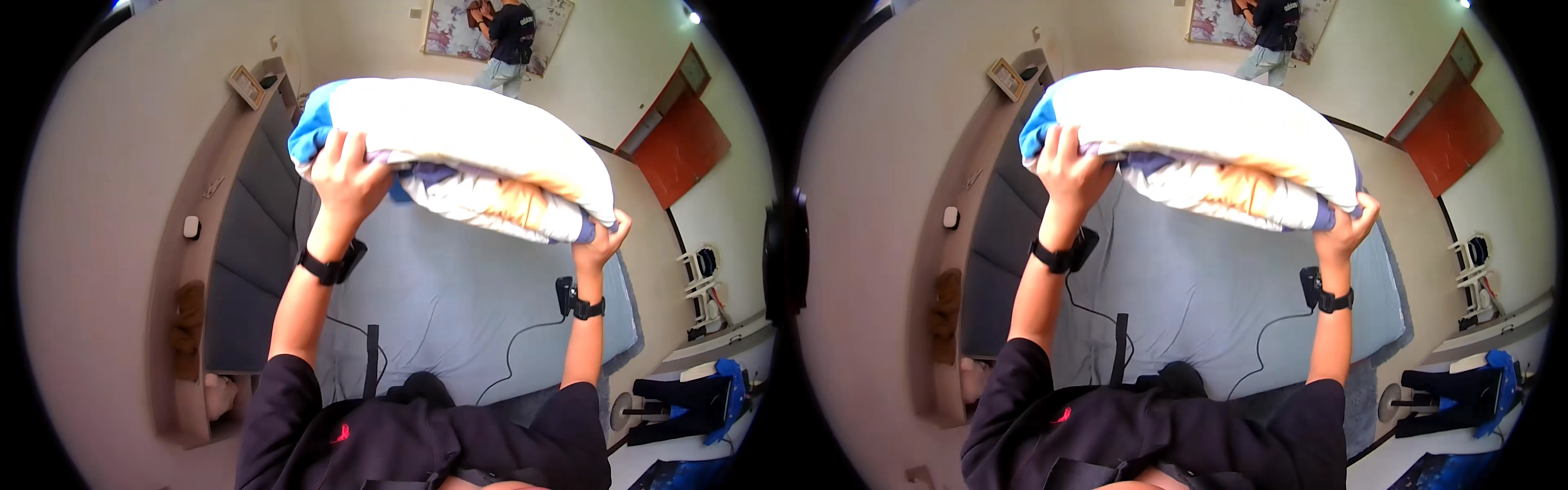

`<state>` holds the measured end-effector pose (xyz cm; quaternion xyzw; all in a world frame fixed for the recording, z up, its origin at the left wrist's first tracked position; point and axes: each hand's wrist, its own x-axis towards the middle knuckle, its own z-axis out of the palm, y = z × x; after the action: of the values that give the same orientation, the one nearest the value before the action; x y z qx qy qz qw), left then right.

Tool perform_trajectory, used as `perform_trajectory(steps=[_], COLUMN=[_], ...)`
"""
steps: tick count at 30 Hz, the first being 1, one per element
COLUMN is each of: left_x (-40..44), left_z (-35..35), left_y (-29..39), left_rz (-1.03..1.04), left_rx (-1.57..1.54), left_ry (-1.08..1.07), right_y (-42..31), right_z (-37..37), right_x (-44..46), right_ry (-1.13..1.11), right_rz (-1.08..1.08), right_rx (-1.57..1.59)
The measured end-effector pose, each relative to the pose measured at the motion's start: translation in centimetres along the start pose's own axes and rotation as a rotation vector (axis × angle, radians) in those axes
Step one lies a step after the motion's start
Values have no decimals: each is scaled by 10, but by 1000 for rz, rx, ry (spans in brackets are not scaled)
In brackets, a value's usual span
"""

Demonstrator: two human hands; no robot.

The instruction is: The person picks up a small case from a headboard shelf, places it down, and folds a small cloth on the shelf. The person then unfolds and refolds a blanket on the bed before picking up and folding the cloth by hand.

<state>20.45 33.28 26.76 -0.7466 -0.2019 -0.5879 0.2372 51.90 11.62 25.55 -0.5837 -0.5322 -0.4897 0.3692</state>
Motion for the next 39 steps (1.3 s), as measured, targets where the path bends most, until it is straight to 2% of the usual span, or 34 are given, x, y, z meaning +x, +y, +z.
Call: perform_trajectory(steps=[2, 3, 4, 5, 6, 9, 10, 14, 15, 16, 17, 18, 19, 21, 25, 27, 28, 30, 32, 34, 36, 39], left_x=[-27, -47, -72, -107, -144, -264, -298, -431, -420, -443, -444, -446, -448, -458, -473, -471, -483, -491, -494, -496, -498, -507], left_z=[-7, -10, -12, -7, 0, -2, -7, -43, -65, -74, -92, -102, -111, -128, -164, -173, -174, -180, -189, -201, -215, -244], left_y=[5, 8, 13, 17, 23, 55, 69, 118, 121, 130, 136, 142, 143, 146, 130, 125, 124, 125, 125, 126, 132, 145], left_rz=[-7, -36, -84, -92, -80, -69, -67, -257, -221, -194, -338, -437, -484, -542, -680, -879, -902, -945, -993, -1107, -1198, -1351], left_rx=[-48, -68, -101, -143, -178, -218, -222, -319, -407, -337, -407, -385, -392, -337, -313, -289, -285, -277, -264, -347, -335, -285], left_ry=[-69, -168, -303, -411, -441, -861, -903, -1329, -1468, -1535, -1517, -1614, -1700, -1881, -1978, -1939, -1956, -1920, -1885, -1811, -1823, -1797], right_y=[-10, -14, -7, -19, -25, -34, -41, -67, -70, -68, -74, -74, -75, -69, -66, -63, -82, -109, -144, -176, -217, -277], right_z=[-5, -6, 1, 1, 2, -3, -11, -48, -58, -67, -80, -91, -103, -125, -147, -140, -128, -99, -63, -27, 2, 40], right_x=[-25, -44, -81, -100, -130, -233, -262, -351, -379, -409, -411, -429, -431, -443, -489, -531, -484, -452, -432, -423, -397, -379], right_ry=[-95, -158, -244, -324, -428, -850, -992, -1364, -1347, -1402, -1390, -1341, -1359, -1477, -1622, -1528, -1607, -1503, -1422, -1431, -1422, -1534], right_rz=[-2, -34, 81, 61, 203, 120, 115, 148, 128, 206, 301, 433, 532, 598, 688, 534, 689, 648, 500, 392, 239, 139], right_rx=[-45, -54, -31, -63, -32, -120, -94, -25, 12, 87, 79, 17, -16, -5, 24, 195, 225, 413, 488, 650, 711, 798])
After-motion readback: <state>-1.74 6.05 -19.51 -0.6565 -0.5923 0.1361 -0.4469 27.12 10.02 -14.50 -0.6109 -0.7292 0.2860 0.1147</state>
